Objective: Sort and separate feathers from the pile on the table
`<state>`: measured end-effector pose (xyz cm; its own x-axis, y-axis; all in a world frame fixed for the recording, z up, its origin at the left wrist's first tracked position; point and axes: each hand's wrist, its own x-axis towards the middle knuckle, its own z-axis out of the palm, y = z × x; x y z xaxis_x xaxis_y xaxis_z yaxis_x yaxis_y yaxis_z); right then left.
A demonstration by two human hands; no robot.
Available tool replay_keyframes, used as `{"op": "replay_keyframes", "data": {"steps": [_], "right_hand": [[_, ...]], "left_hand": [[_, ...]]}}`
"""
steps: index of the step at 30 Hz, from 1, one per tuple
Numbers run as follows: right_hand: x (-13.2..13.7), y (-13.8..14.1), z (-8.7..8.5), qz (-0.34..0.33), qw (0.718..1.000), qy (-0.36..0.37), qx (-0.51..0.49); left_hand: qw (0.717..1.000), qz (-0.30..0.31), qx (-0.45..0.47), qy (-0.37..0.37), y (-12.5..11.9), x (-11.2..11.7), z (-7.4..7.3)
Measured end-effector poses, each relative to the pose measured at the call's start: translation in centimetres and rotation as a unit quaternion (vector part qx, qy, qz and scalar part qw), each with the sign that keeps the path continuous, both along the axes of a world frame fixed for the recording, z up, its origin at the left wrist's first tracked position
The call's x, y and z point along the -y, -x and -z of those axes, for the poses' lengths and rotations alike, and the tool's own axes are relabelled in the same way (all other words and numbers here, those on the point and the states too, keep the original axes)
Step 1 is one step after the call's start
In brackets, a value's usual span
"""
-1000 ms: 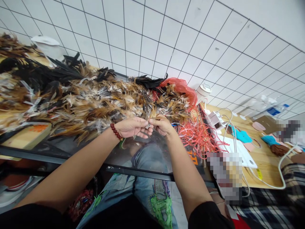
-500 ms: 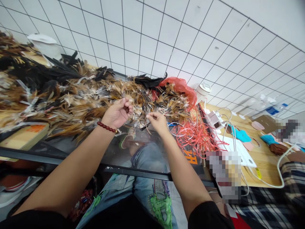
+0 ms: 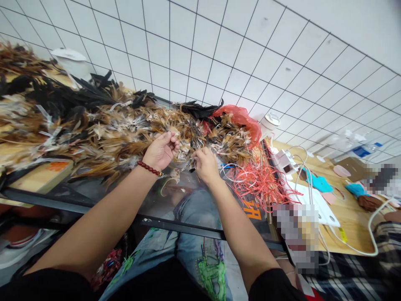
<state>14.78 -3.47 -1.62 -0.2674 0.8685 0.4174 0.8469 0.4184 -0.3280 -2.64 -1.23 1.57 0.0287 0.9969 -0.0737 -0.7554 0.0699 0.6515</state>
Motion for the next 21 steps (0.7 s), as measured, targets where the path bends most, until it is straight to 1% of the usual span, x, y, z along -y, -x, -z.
{"op": "replay_keyframes", "data": {"steps": [2,3,6,8,13,14,16,19,21], "right_hand": [[-0.5,-0.6,0.2,0.019,0.997,-0.005,-0.074],[-0.7,-0.8,0.3,0.014,0.993,-0.002,-0.116],[-1.0,-0.8,0.5,-0.029,0.973,0.015,-0.230],[-1.1,-0.6,0.7,-0.043,0.961,0.020,-0.272],[-1.4,-0.4,1.3,-0.041,0.931,0.036,-0.361],[-1.4,-0.5,1.4,-0.042,0.931,0.032,-0.362],[-1.3,-0.7,1.2,-0.050,0.944,0.010,-0.327],[-0.8,-0.8,0.5,-0.065,0.976,-0.043,-0.205],[-0.3,-0.7,-0.1,-0.056,0.987,-0.078,-0.131]], "left_hand": [[1.000,-0.005,-0.018,-0.002,-0.1,0.0,0.0],[1.000,-0.005,-0.026,-0.006,-0.1,0.1,0.1],[0.999,0.004,-0.049,-0.009,-0.2,0.1,0.2],[0.998,0.018,-0.065,0.004,-0.2,0.1,0.3],[0.992,0.049,-0.115,0.033,-0.5,0.4,0.3],[0.990,0.047,-0.127,0.031,-0.7,0.5,0.2],[0.987,0.043,-0.151,0.022,-0.8,0.7,0.2],[0.982,0.061,-0.177,0.017,-0.9,0.8,0.3],[0.978,0.087,-0.188,0.025,-0.9,0.8,0.6]]}}
